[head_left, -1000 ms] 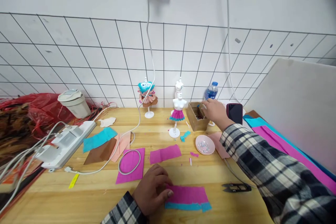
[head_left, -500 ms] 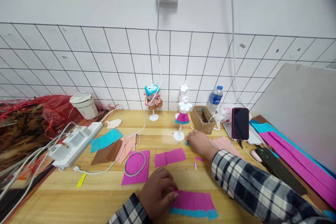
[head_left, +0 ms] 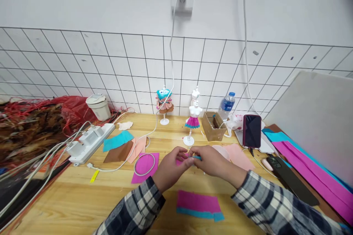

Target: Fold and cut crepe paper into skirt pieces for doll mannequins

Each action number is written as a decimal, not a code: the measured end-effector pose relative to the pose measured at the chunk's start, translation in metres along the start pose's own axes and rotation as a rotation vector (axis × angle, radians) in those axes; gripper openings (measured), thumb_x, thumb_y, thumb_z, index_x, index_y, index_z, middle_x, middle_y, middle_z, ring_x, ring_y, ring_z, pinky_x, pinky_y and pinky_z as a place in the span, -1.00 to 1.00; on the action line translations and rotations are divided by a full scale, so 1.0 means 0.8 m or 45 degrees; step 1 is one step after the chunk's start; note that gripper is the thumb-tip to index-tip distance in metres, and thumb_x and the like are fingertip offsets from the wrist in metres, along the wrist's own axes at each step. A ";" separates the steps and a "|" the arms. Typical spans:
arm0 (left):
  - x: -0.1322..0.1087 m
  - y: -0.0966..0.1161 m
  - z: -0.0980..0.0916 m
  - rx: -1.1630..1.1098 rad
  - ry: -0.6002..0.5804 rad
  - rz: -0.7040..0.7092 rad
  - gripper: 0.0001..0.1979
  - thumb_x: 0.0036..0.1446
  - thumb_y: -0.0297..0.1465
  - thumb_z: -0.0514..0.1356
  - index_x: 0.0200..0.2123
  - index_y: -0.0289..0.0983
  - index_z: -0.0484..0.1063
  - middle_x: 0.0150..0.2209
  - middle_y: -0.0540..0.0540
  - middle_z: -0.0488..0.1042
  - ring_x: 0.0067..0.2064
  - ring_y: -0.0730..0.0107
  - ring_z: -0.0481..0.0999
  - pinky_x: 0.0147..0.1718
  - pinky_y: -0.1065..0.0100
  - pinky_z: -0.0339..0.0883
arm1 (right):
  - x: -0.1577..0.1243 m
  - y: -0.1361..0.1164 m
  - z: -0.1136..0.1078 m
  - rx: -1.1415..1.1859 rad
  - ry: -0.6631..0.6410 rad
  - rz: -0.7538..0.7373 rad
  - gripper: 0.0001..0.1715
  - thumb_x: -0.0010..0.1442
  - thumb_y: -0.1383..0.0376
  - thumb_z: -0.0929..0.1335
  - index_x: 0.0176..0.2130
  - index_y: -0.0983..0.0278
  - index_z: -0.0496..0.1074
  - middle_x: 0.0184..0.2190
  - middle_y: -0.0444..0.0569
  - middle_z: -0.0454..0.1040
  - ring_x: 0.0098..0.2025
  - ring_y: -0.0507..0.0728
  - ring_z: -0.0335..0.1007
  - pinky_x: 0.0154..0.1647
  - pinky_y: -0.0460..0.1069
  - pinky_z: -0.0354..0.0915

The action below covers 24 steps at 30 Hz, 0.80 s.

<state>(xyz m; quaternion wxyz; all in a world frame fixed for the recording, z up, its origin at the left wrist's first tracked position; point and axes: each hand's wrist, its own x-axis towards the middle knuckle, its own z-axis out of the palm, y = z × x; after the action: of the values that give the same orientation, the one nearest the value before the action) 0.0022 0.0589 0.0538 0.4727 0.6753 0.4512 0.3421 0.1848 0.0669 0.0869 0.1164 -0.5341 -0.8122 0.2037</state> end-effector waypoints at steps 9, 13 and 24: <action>0.002 0.000 0.022 -0.103 -0.152 -0.206 -0.67 0.04 -0.15 0.20 -0.36 -0.33 0.50 -0.47 -0.08 0.55 -0.42 0.39 0.46 -0.37 0.37 0.29 | -0.048 0.034 0.021 0.423 0.124 0.149 -0.87 0.08 0.29 0.37 -0.29 0.21 0.50 -0.46 -0.16 0.53 -0.42 0.03 0.37 -0.43 -0.12 0.13; 0.000 0.002 0.027 -0.032 -0.140 -0.209 -0.68 0.06 -0.15 0.19 -0.37 -0.32 0.49 -0.43 -0.09 0.58 -0.38 0.36 0.49 -0.34 0.36 0.33 | -0.064 0.055 0.035 0.702 0.123 0.244 -0.85 0.13 0.25 0.34 -0.30 0.26 0.46 -0.52 -0.13 0.52 -0.48 0.03 0.37 -0.49 -0.12 0.16; 0.001 0.026 0.059 0.428 -0.340 0.289 -0.35 -0.01 -0.11 0.28 0.16 -0.16 0.31 0.25 -0.18 0.24 0.28 0.03 0.14 0.25 0.03 -0.08 | -0.108 0.049 0.008 0.491 0.286 0.106 -0.91 0.10 0.30 0.35 -0.39 0.23 0.48 -0.56 -0.18 0.45 -0.51 0.00 0.29 -0.49 -0.11 0.11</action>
<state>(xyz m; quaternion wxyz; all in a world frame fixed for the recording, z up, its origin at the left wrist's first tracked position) 0.0505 0.0408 0.0587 0.3675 0.8301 0.3565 0.2208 0.2490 -0.0002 0.0658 0.2977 -0.5542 -0.7175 0.2992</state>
